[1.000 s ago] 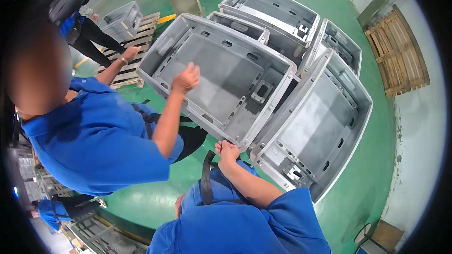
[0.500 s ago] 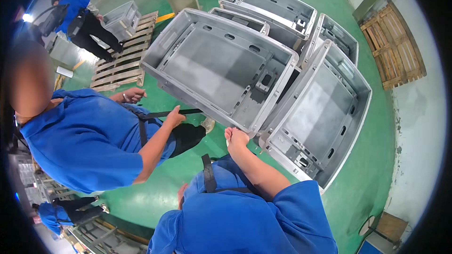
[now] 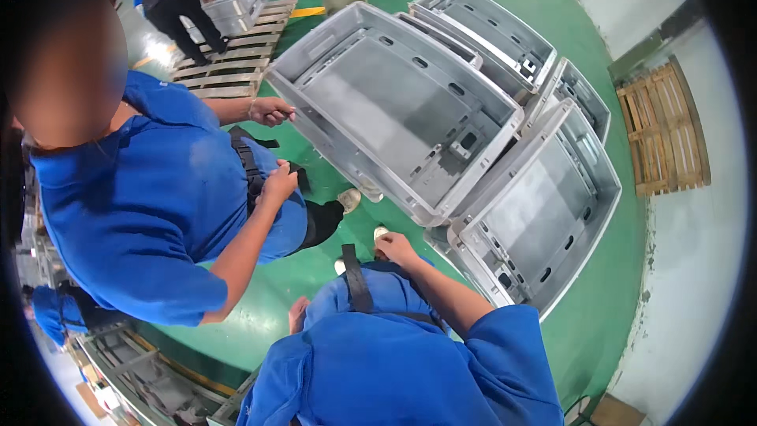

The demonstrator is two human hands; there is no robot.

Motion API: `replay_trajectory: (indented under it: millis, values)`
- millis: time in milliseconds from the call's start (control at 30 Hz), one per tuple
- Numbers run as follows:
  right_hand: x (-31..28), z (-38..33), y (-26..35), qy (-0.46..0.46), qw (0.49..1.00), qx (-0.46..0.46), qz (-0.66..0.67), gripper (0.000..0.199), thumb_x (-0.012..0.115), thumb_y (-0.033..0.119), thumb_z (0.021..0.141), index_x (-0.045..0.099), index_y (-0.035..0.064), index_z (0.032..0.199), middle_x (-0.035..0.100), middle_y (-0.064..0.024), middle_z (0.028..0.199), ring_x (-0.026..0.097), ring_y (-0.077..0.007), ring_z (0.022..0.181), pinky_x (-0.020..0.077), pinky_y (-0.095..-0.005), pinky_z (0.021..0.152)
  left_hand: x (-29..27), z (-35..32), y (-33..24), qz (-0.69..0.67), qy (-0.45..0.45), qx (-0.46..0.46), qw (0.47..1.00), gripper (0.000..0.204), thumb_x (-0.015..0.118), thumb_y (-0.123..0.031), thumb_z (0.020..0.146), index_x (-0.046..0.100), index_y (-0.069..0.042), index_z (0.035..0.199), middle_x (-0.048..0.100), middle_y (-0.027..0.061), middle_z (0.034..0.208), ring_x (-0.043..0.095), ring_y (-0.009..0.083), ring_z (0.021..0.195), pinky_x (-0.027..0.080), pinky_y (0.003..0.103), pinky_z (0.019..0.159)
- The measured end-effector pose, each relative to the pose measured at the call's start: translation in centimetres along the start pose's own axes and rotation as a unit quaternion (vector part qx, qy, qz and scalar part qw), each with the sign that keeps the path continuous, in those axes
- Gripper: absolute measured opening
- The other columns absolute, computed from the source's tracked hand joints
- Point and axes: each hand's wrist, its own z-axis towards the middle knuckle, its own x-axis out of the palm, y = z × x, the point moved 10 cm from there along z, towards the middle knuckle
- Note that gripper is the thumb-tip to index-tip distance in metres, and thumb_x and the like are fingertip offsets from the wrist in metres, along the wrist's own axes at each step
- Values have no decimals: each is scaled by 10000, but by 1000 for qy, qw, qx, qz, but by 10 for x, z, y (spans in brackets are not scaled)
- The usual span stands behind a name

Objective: Manually assemble and stack metal enclosure units on a factory floor.

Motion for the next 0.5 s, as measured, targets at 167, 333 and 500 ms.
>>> replay_trajectory:
  millis: [167,333,500]
  values:
    - [-15,9,-20,-49,938,-89,-332,217,533,203,779,611,1,790,612,-102,687,574,-154,630,462,-297,604,-11,-21,-24,7,-44,15,999,372,609,-177,781,547,43,1075,597,45,731,513,92,625,422,236,562]
    - [-10,5,-40,-47,939,-81,-331,195,546,209,755,617,41,827,629,-128,765,609,-231,714,466,-321,643,-22,-18,11,65,-38,8,997,403,621,-233,759,566,-5,1086,625,60,791,562,119,701,455,248,644]
    - [-14,-14,-52,-115,943,-86,-300,195,539,205,753,610,46,840,617,-143,776,601,-275,735,467,-333,667,-18,-10,55,-5,35,-21,999,444,636,-255,761,545,-3,1115,620,64,862,566,124,736,460,255,659]
